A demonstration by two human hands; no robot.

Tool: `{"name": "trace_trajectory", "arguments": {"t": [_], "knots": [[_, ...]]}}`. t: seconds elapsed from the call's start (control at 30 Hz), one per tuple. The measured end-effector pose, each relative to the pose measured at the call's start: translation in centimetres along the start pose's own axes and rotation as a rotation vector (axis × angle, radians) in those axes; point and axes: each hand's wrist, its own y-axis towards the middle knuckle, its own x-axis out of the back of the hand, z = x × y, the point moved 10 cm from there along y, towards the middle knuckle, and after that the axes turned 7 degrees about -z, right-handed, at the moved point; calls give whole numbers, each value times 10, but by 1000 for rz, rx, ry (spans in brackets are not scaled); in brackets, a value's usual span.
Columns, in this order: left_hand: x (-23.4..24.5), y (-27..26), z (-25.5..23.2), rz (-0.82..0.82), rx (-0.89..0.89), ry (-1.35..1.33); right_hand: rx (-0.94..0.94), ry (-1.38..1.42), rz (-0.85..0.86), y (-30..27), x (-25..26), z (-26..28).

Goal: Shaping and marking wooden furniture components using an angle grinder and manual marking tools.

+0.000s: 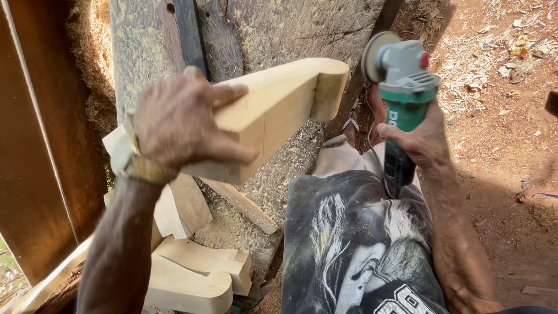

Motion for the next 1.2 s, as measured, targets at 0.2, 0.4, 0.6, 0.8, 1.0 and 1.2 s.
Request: {"name": "trace_trajectory", "arguments": {"t": [0.2,0.4,0.6,0.8,1.0,1.2], "knots": [[-112,-121,-21,-507,-334,333,-65,5,-111,-39,69,4],[-179,-161,-14,-653,-170,225,-13,-177,-150,-55,86,16],[-146,-163,-29,-671,-143,-68,34,-139,-79,-63,71,-14],[-105,-137,-19,-580,-101,-105,121,-308,-26,-59,29,20],[-106,-40,64,-21,107,-417,169,-212,67,-36,-10,46],[-111,9,119,116,314,-747,2,-116,84,-13,-32,41]]}}
